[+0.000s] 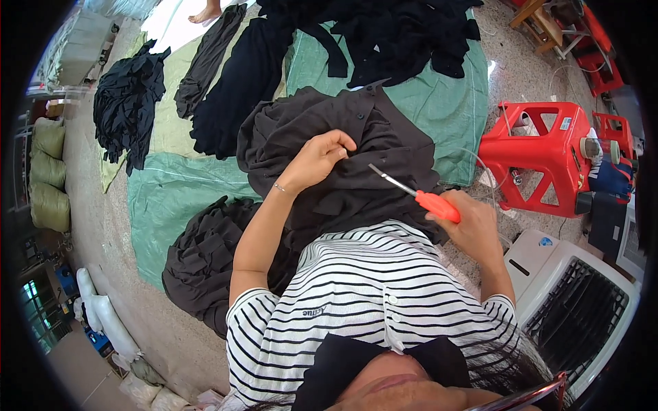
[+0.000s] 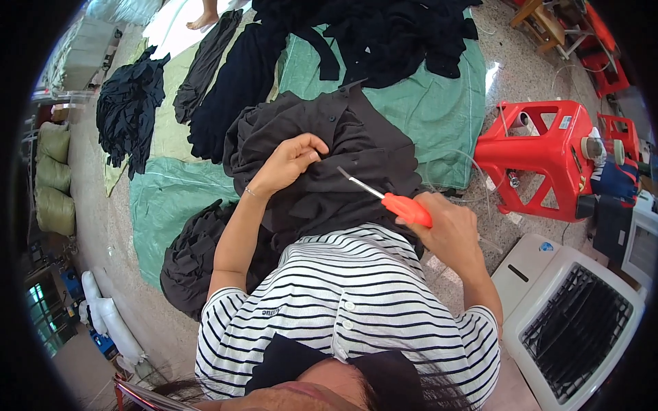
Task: The person trims loose threads from dark garments using a handheld thread cutter and stacks the trimmed garments into a pile on the floor.
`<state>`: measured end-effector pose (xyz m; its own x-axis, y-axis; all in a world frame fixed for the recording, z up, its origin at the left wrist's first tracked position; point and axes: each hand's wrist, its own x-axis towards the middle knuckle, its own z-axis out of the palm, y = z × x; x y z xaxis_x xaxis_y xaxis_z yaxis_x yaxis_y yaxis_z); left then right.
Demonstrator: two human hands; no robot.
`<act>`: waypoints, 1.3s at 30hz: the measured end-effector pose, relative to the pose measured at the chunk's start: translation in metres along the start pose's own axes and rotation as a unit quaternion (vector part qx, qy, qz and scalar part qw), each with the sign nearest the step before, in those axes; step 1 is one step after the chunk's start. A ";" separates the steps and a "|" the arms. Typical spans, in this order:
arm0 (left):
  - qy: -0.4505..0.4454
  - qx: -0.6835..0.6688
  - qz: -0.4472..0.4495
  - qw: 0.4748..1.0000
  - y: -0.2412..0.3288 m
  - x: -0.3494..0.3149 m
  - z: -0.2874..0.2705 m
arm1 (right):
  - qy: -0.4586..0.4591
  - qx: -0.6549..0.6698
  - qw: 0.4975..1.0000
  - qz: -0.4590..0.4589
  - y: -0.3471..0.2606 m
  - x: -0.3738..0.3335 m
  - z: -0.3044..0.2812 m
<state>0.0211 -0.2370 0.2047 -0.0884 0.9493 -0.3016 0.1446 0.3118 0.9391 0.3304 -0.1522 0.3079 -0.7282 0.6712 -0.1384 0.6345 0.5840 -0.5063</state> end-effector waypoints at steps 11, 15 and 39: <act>-0.038 -0.100 -0.065 0.992 0.020 0.025 0.049 | 0.011 -0.047 0.996 0.081 0.010 -0.032 -0.031; 0.001 -0.162 -0.081 0.984 0.016 0.026 0.056 | 0.029 -0.040 0.996 0.078 0.010 -0.034 -0.022; 0.102 -0.018 0.125 0.987 0.003 0.019 0.097 | 0.081 0.047 0.989 0.112 0.013 -0.026 -0.032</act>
<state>0.1157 -0.2139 0.1861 -0.2520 0.9674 -0.0234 0.1524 0.0636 0.9863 0.3655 -0.1472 0.3322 -0.5155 0.8481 -0.1223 0.7437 0.3720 -0.5555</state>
